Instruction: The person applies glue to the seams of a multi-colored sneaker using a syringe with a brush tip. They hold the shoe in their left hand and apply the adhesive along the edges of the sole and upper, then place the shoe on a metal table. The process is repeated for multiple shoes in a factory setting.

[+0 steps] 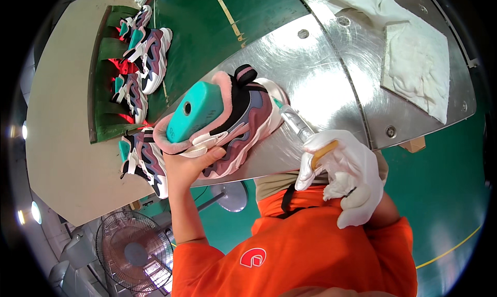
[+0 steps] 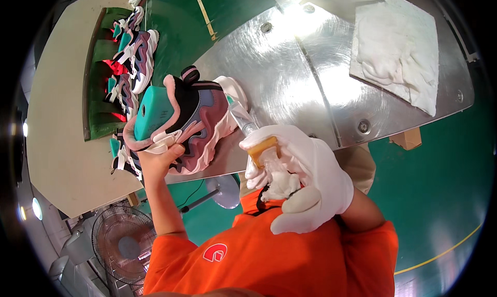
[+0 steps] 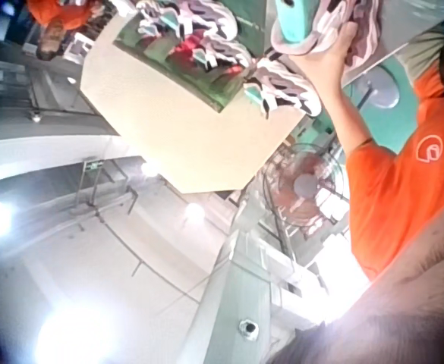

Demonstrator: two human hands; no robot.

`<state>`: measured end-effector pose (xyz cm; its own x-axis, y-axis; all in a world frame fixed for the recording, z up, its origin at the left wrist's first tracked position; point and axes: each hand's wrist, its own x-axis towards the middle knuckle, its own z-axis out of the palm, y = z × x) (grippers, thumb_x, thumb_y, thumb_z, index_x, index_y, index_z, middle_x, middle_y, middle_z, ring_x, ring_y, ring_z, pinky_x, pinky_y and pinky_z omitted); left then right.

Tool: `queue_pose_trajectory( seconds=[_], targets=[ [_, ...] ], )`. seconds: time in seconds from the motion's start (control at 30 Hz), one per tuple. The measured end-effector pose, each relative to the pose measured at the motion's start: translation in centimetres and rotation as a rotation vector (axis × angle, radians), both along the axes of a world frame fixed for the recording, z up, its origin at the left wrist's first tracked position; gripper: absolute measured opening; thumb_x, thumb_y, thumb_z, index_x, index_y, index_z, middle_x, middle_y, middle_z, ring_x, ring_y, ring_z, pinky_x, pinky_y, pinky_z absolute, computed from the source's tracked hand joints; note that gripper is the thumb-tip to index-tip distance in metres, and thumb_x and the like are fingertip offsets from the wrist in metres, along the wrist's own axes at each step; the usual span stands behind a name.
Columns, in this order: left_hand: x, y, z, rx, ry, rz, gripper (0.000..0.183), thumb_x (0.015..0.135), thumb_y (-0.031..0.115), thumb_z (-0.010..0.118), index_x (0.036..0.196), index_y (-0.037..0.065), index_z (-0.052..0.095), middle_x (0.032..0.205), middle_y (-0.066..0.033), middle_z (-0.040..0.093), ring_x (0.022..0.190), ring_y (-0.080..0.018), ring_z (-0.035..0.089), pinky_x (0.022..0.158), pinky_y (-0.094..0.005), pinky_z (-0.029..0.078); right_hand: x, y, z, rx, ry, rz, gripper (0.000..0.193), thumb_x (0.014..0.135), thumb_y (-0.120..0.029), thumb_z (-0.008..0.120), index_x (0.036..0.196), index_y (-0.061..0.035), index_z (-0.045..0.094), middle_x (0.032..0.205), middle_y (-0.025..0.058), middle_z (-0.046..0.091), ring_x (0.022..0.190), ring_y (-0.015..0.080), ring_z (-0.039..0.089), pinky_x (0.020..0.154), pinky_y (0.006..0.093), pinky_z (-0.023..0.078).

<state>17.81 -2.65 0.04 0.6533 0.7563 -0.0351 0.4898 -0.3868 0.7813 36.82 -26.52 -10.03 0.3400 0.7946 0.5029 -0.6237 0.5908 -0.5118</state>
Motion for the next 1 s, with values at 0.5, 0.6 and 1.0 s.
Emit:
queue_pose_trajectory(
  seconds=[0.5,0.6,1.0],
  targets=[
    [0.8,-1.3,-0.1,-0.023,-0.092,-0.015,0.096,0.051,0.016,0.097,0.128,-0.002,0.041,0.114,-0.0099,0.060,0.102,-0.0176,0.061,0.090,-0.0319,0.051,0.7,-0.3,0.2,-0.102,-0.052,0.047,0.086,0.056,-0.007,0.087,0.131,0.0017,0.046,0.112,0.0176,0.056,0.101,0.0240,0.059,0.083,0.0326,0.051],
    [1.1,-2.1,-0.4,0.037,-0.191,-0.028,0.089,0.053,0.017,0.096,0.125,-0.003,0.048,0.114,-0.0095,0.062,0.100,-0.0170,0.062,0.089,-0.0319,0.051,0.2,-1.3,2.0,-0.339,0.057,-0.072,0.091,0.055,0.000,0.081,0.137,-0.0024,0.039,0.110,0.0128,0.056,0.094,0.0165,0.056,0.079,0.0280,0.048],
    [-4.7,-2.2,-2.7,-0.105,-0.406,-0.207,0.081,0.060,0.022,0.093,0.127,0.001,0.053,0.118,-0.0058,0.060,0.106,-0.0175,0.058,0.089,-0.0334,0.050,3.2,1.4,11.8,-0.637,-1.127,-0.772,0.098,0.051,-0.021,0.093,0.135,-0.0095,0.044,0.115,0.0144,0.058,0.103,0.0311,0.059,0.089,0.0361,0.048]
  ],
)
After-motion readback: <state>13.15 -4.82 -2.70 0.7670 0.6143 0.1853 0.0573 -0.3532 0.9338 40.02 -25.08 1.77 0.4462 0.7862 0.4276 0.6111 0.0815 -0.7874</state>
